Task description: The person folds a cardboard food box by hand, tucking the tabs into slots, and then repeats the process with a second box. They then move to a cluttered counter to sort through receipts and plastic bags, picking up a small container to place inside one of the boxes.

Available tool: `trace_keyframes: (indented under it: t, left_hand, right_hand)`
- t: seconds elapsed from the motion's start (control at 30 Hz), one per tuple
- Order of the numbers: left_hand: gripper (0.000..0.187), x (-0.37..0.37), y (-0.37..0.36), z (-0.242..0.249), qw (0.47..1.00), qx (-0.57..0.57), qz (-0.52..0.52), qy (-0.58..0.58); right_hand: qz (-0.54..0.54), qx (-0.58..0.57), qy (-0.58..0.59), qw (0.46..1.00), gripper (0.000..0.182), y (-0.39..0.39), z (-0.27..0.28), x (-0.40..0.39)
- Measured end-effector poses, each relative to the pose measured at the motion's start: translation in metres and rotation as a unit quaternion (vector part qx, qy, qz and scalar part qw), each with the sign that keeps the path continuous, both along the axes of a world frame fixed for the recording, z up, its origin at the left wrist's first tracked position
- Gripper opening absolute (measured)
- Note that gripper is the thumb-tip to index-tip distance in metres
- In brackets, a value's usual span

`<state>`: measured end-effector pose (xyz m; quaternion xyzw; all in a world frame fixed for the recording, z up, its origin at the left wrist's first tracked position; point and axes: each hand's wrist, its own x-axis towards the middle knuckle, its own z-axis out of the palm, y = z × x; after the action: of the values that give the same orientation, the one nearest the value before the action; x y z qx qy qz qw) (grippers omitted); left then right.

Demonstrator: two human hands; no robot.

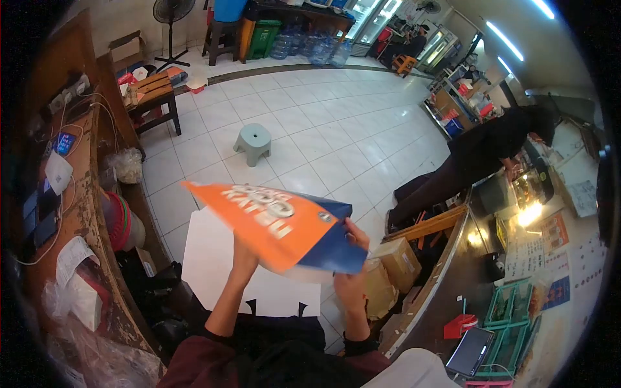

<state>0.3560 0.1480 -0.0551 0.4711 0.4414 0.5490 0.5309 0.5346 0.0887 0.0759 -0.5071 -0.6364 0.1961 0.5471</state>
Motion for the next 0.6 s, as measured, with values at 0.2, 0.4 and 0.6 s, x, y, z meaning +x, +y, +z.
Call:
trace_keyframes:
  t: [0.2, 0.4, 0.6]
  left_hand:
    - [0.037, -0.005, 0.009, 0.048, 0.973, 0.145, 0.086, 0.157]
    - [0.033, 0.028, -0.005, 0.064, 0.983, 0.172, 0.047, 0.049]
    - [0.026, 0.040, -0.013, 0.051, 0.997, 0.036, -0.017, 0.060]
  right_hand:
    - [-0.054, -0.115, 0.168, 0.978, 0.038, -0.012, -0.005, 0.006]
    - [-0.133, -0.079, 0.193, 0.969, 0.041, -0.011, -0.025, 0.013]
    - [-0.225, -0.073, 0.139, 0.962, 0.035, -0.023, -0.041, 0.035]
